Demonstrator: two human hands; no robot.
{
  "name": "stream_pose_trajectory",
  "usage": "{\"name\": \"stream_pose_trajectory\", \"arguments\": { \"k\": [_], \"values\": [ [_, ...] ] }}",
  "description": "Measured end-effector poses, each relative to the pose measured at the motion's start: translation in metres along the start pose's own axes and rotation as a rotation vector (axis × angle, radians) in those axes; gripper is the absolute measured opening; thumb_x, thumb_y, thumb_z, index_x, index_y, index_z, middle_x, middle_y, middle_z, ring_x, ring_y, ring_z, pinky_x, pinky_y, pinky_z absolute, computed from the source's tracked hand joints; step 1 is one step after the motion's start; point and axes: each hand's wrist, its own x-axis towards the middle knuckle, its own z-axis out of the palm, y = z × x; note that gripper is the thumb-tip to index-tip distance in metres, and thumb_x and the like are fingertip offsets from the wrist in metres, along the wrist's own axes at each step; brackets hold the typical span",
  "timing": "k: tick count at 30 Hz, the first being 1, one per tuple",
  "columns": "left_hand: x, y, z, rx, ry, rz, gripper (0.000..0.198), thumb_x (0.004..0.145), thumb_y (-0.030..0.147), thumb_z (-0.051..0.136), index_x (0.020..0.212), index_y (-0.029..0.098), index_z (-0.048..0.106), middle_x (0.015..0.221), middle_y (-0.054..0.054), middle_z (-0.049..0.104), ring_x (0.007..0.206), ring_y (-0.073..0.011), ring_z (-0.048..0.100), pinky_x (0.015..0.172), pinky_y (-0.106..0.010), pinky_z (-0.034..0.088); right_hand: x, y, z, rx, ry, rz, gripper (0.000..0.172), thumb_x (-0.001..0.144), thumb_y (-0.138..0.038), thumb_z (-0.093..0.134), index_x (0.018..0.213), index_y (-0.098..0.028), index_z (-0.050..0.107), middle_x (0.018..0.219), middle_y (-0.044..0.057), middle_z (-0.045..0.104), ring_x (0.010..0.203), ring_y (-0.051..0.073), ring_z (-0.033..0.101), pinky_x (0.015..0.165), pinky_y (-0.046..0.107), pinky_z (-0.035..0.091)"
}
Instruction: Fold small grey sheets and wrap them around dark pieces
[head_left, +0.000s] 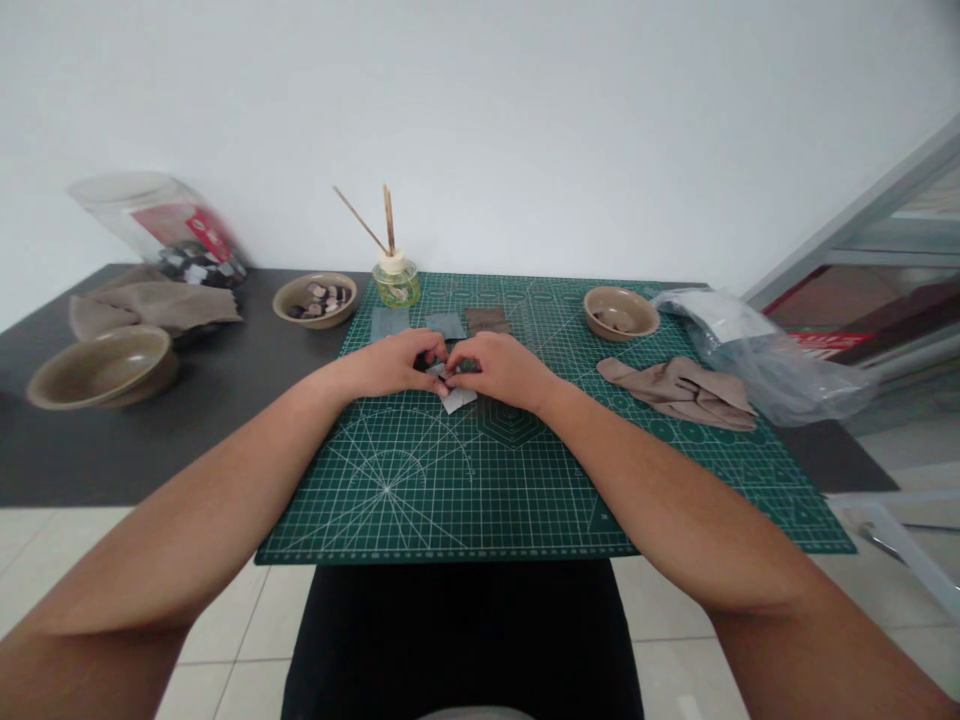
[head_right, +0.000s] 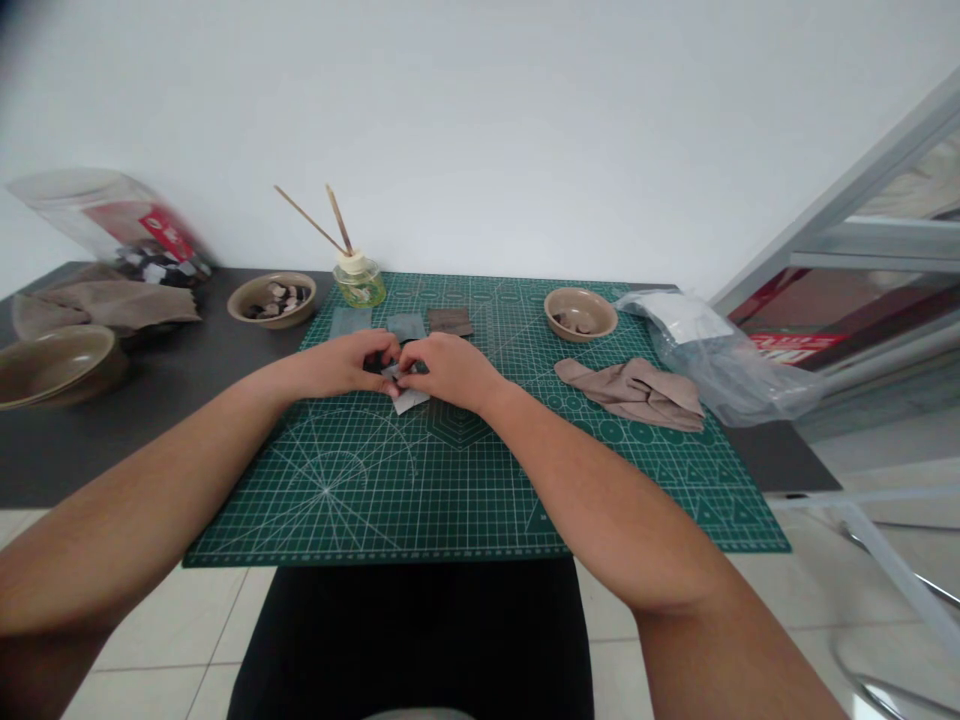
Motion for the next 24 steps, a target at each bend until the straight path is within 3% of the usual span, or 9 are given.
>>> {"name": "stream_pose_trajectory", "arguments": {
  "k": [4,7,11,14,21,24],
  "values": [
    [-0.003,0.005,-0.003,-0.029,-0.026,-0.076,0.042,0.073,0.057,0.071,0.085,0.021,0.053,0.081,0.001,0.053,0.077,-0.0179,0.048,0.070,-0.029,0.035,-0.001,-0.006,-0.005,0.023,-0.019,0.016,0.023,0.087,-0.028,0.079,0.103,-0.016,0.069,0.108,0.006,0.075,0.099,0.019,0.065,0.085,0.028,0.041],
    [-0.001,-0.005,-0.001,-0.049,-0.038,-0.144,0.041,0.078,0.058,0.065,0.095,0.021,0.058,0.078,0.003,0.055,0.076,-0.0170,0.049,0.070,-0.028,0.034,0.002,-0.006,-0.007,0.032,-0.037,-0.004,0.028,0.090,-0.034,0.075,0.107,-0.017,0.060,0.112,0.004,0.071,0.101,0.016,0.063,0.087,0.025,0.042],
    [0.005,-0.013,0.001,-0.063,-0.053,-0.109,0.050,0.077,0.064,0.065,0.102,0.020,0.065,0.083,0.002,0.061,0.083,-0.0187,0.053,0.078,-0.029,0.038,0.003,0.000,-0.003,0.049,-0.056,0.019,0.032,0.088,-0.034,0.076,0.103,-0.019,0.053,0.113,0.005,0.069,0.103,0.018,0.063,0.089,0.028,0.045],
    [0.002,-0.006,-0.001,-0.064,-0.053,-0.063,0.042,0.080,0.058,0.062,0.096,0.020,0.067,0.089,0.000,0.064,0.089,-0.0199,0.055,0.082,-0.030,0.041,0.002,0.002,0.000,0.109,-0.027,0.011,0.038,0.084,-0.033,0.080,0.106,-0.020,0.052,0.116,0.007,0.069,0.106,0.021,0.065,0.092,0.032,0.046],
    [-0.004,0.004,-0.005,-0.037,-0.030,-0.081,0.031,0.082,0.045,0.062,0.096,0.018,0.062,0.083,0.000,0.060,0.076,-0.0167,0.052,0.071,-0.029,0.041,0.001,0.002,0.005,0.097,0.024,-0.005,0.049,0.079,-0.032,0.085,0.116,-0.017,0.056,0.129,0.014,0.067,0.121,0.027,0.060,0.105,0.040,0.044],
    [-0.004,0.003,-0.006,-0.060,-0.017,-0.062,0.027,0.077,0.042,0.065,0.092,0.020,0.060,0.080,0.000,0.061,0.073,-0.0167,0.053,0.068,-0.029,0.041,0.001,0.003,0.007,0.116,-0.005,-0.013,0.049,0.081,-0.029,0.083,0.120,-0.016,0.057,0.126,0.013,0.068,0.116,0.026,0.062,0.102,0.039,0.045]
  ]
}}
